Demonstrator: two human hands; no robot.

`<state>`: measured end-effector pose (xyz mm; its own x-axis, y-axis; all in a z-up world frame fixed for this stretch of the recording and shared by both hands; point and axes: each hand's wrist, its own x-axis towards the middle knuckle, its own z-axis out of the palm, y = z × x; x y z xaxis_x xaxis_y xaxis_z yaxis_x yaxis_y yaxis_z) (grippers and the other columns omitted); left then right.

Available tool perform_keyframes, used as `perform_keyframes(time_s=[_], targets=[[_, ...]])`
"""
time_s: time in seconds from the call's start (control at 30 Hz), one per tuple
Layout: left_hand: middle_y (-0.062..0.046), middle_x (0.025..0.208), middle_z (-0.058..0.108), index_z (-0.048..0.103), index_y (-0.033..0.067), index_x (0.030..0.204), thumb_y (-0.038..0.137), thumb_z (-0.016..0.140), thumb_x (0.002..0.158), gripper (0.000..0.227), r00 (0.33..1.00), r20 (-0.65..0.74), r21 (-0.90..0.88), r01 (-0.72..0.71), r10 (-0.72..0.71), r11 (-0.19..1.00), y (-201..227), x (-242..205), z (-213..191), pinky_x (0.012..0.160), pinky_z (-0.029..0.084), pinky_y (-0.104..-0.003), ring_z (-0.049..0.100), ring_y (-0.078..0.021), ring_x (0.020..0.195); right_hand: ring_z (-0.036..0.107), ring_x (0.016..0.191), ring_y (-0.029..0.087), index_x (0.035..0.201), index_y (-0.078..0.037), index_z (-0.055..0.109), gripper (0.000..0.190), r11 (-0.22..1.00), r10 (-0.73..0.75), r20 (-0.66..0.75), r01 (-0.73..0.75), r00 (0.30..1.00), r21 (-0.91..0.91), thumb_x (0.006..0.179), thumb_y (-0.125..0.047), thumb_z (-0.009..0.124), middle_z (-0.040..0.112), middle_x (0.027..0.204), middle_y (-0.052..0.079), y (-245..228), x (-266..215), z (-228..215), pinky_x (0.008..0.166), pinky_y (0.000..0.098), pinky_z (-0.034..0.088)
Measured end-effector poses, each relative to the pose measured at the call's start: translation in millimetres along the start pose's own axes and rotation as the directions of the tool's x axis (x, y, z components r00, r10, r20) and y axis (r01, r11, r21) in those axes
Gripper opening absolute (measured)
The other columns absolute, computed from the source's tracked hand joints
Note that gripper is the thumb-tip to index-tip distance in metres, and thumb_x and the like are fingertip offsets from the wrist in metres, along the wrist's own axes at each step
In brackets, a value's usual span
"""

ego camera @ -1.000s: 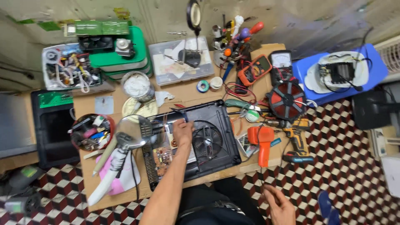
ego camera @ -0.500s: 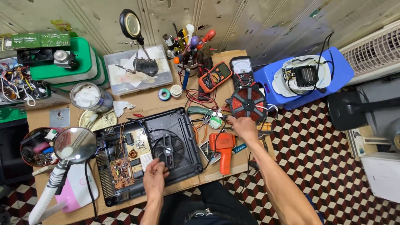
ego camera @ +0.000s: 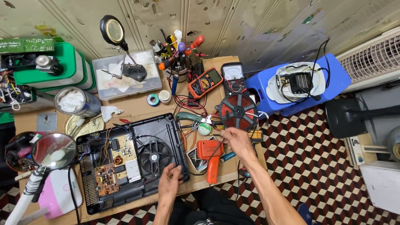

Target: Disassembling, inspecting, and testing components of an induction cooktop using a multimeter and various repair tools.

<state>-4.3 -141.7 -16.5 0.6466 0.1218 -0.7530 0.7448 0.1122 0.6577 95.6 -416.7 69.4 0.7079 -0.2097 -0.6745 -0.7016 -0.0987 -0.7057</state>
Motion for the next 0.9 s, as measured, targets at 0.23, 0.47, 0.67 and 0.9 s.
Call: perform_keyframes(time_s=[0.23,0.47,0.67,0.9], targets=[[-0.009,0.106,0.075,0.076,0.0057,0.114,0.039,0.063,0.094,0.041,0.930,0.091,0.335,-0.364,0.355,0.869,106,-61,68,0.083,0.056,-0.033,0.072,-0.0195,0.094,0.049,0.057,0.007,0.099,-0.003,0.077,0.024,0.955,-0.295,-0.109,0.288,0.949,-0.068,0.094,-0.025,0.070,0.056,0.068,0.000,20,-67,12,0.052,0.0252,0.042],[-0.013,0.088,0.079,0.082,0.0005,0.106,0.035,0.070,0.094,0.038,0.911,0.335,0.280,-0.339,0.239,0.898,104,-35,135,0.072,0.054,-0.030,0.066,-0.0136,0.078,0.055,0.064,0.013,0.107,0.002,0.070,0.023,0.799,-0.515,-0.021,0.471,0.857,-0.373,0.095,-0.016,0.063,0.057,0.082,0.000,25,-86,14,0.058,0.0278,0.046],[0.000,0.078,0.071,0.081,0.0063,0.110,0.036,0.064,0.095,0.037,0.948,0.219,0.083,-0.252,0.229,0.964,104,-34,134,0.060,0.046,-0.025,0.058,-0.0059,0.066,0.064,0.077,0.013,0.109,-0.004,0.077,0.027,0.977,-0.202,-0.188,0.210,0.961,0.023,0.096,-0.023,0.063,0.076,0.088,0.001,67,-32,-56,0.068,0.0276,0.052],[0.003,0.075,0.064,0.076,0.0063,0.120,0.038,0.057,0.099,0.043,0.977,0.149,0.027,-0.157,0.152,0.987,111,-47,128,0.051,0.041,-0.025,0.048,-0.0060,0.058,0.054,0.079,0.020,0.117,0.004,0.072,0.034,0.973,0.029,-0.442,0.075,0.897,0.217,0.105,-0.027,0.066,0.072,0.096,0.016,83,41,-82,0.069,0.0342,0.043]])
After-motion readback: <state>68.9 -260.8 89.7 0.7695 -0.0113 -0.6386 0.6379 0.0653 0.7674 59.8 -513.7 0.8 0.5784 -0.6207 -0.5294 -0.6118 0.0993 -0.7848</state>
